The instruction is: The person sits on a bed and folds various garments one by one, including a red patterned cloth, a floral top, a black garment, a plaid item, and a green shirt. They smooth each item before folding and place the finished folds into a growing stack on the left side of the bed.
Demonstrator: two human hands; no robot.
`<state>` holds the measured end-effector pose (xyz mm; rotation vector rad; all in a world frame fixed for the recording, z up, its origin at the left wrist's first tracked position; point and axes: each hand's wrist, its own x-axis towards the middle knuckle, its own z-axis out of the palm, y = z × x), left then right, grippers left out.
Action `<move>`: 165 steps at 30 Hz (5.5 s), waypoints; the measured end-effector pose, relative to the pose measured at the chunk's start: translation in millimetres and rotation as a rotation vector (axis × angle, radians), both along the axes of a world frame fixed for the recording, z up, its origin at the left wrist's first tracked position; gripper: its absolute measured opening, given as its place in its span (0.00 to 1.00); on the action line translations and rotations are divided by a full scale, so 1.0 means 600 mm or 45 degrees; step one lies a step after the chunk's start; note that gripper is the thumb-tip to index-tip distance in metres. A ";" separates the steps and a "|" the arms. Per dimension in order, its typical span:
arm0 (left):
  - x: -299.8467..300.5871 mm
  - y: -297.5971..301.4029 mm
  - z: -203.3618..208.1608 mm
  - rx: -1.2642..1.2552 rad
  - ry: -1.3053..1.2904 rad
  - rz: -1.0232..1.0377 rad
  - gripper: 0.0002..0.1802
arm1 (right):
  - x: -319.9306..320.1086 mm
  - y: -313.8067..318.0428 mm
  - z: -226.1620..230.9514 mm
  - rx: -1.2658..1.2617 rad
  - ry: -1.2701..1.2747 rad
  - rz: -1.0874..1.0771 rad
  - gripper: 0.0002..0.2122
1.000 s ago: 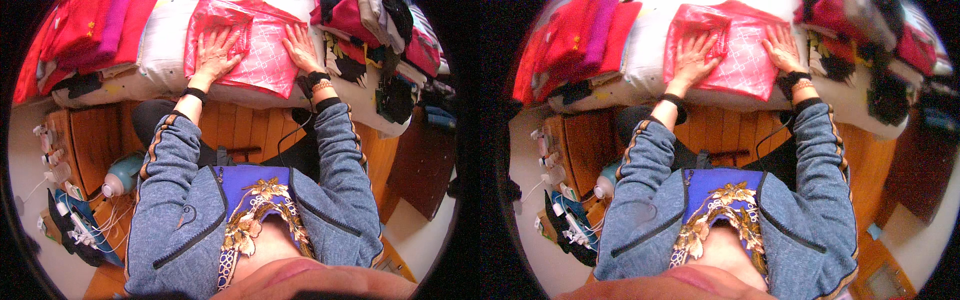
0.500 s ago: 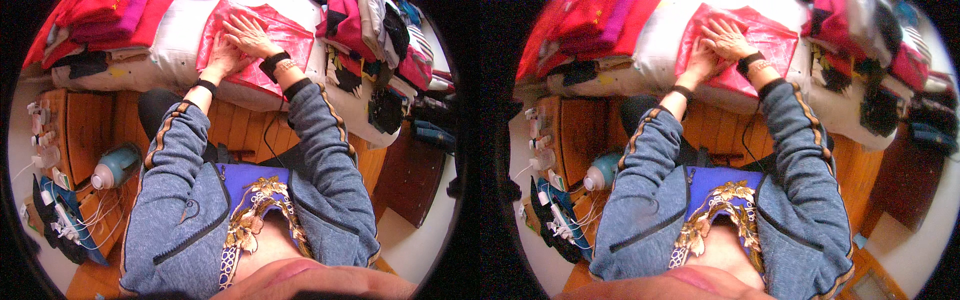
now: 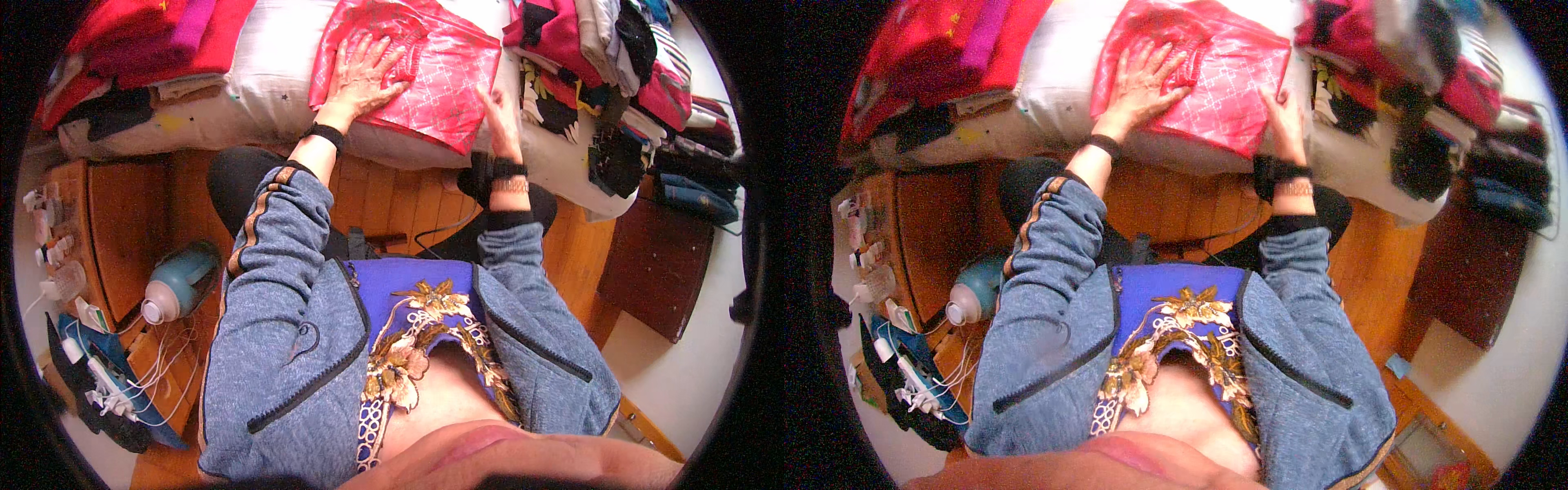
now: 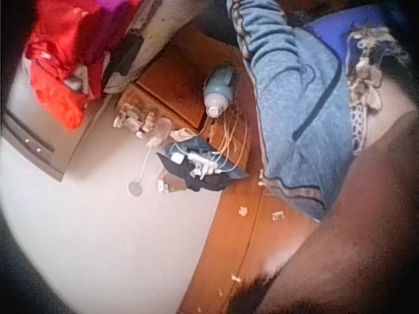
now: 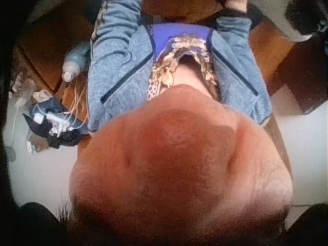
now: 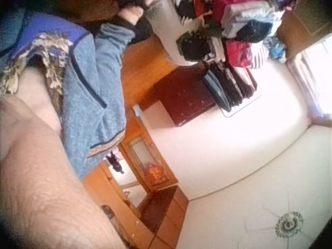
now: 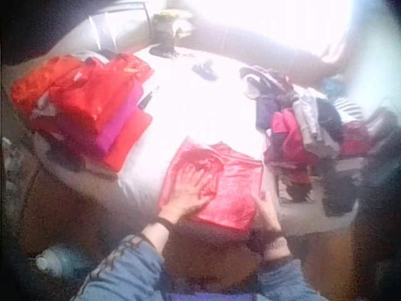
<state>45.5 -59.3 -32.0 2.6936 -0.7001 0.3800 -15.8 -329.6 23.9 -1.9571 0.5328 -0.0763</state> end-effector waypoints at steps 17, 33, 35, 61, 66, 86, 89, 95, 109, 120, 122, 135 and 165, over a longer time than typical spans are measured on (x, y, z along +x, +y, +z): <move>-0.011 0.103 0.051 -2.184 0.868 0.146 0.29 | 0.135 0.345 -0.009 -0.699 -0.396 0.779 0.16; -0.036 0.122 0.046 -0.754 0.124 0.542 0.31 | 0.178 0.170 -0.046 0.404 0.066 0.124 0.25; -0.050 0.106 0.063 -0.525 -0.103 0.429 0.36 | 0.192 0.155 -0.048 0.621 0.032 0.249 0.21; -0.029 0.038 0.104 -0.164 0.451 -0.705 0.38 | -0.054 0.006 0.016 -0.681 -0.550 0.126 0.20; -0.029 -0.099 0.026 -0.386 0.151 -0.211 0.33 | 0.051 0.094 -0.060 -1.057 -0.495 0.676 0.24; 0.080 -0.008 -0.055 -0.084 -0.008 0.300 0.37 | 0.069 -0.021 -0.125 -1.510 -0.421 0.255 0.22; 0.077 0.009 -0.044 0.223 0.226 0.402 0.39 | 0.059 -0.059 -0.129 -0.692 -0.031 0.256 0.23; 0.107 0.019 0.029 -0.035 0.606 0.376 0.47 | -0.009 -0.126 -0.120 -0.292 -0.102 0.207 0.30; 0.159 -0.029 0.196 -1.027 0.770 -0.122 0.15 | -0.014 -0.191 -0.115 0.301 -0.092 0.335 0.23; 0.168 0.505 0.462 -1.262 -0.026 0.244 0.16 | -0.016 -0.158 -0.159 -0.035 -0.297 0.424 0.23; 0.179 0.585 0.432 -1.138 0.009 0.486 0.17 | -0.019 -0.158 -0.158 -0.104 -0.373 0.452 0.23; 0.225 0.666 0.326 0.043 -0.345 1.000 0.29 | -0.001 -0.149 -0.160 -0.670 -0.439 0.367 0.22; -0.039 -0.039 0.039 -1.126 1.379 -0.008 0.39 | -0.059 -0.051 -0.064 -0.579 -0.539 0.266 0.14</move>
